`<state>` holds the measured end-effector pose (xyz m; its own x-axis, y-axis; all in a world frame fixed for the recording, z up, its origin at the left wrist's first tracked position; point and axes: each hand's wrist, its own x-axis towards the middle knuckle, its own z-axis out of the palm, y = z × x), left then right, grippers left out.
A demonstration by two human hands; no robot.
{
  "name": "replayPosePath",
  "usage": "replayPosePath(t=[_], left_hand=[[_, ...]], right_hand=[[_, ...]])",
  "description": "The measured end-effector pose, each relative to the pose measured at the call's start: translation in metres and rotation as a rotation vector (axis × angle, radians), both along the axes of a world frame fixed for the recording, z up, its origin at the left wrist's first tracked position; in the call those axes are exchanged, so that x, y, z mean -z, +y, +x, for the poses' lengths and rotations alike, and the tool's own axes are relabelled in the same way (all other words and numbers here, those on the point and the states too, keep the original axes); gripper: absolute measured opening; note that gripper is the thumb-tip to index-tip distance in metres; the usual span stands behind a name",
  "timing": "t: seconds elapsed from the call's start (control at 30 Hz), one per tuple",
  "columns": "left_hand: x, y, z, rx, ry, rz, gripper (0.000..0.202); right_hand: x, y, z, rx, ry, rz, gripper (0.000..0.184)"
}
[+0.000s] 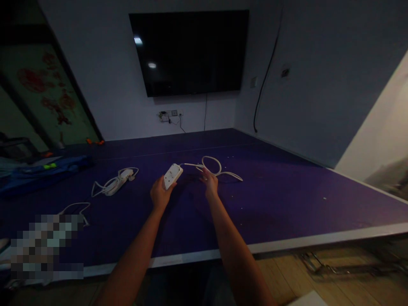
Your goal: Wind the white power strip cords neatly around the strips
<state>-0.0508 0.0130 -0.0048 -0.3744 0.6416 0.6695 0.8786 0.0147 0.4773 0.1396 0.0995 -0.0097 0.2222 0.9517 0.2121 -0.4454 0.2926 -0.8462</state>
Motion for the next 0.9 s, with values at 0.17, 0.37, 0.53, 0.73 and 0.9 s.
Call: replayPosePath(t=[0.17,0.37,0.53,0.73,0.9], left_hand=[[-0.005,-0.002,0.003,0.006,-0.152,0.180,0.066],[-0.007,0.000,-0.011,-0.135,-0.455,0.402,0.059],[-0.005,0.002,-0.017,-0.202,-0.554,0.465,0.055],[0.001,0.007,-0.023,-0.227,-0.650,0.485,0.051],[0.002,0.008,-0.020,-0.069,-0.637,0.573,0.050]], right_hand=[[-0.013,-0.007,0.012,0.197,-0.240,0.215,0.041],[-0.001,0.004,0.022,0.330,-0.389,0.237,0.041],[0.020,0.011,0.018,0.276,-0.785,0.171,0.027],[0.030,0.006,0.020,0.360,-1.205,0.271,0.039],[0.022,0.005,0.012,0.205,-1.319,0.406,0.039]])
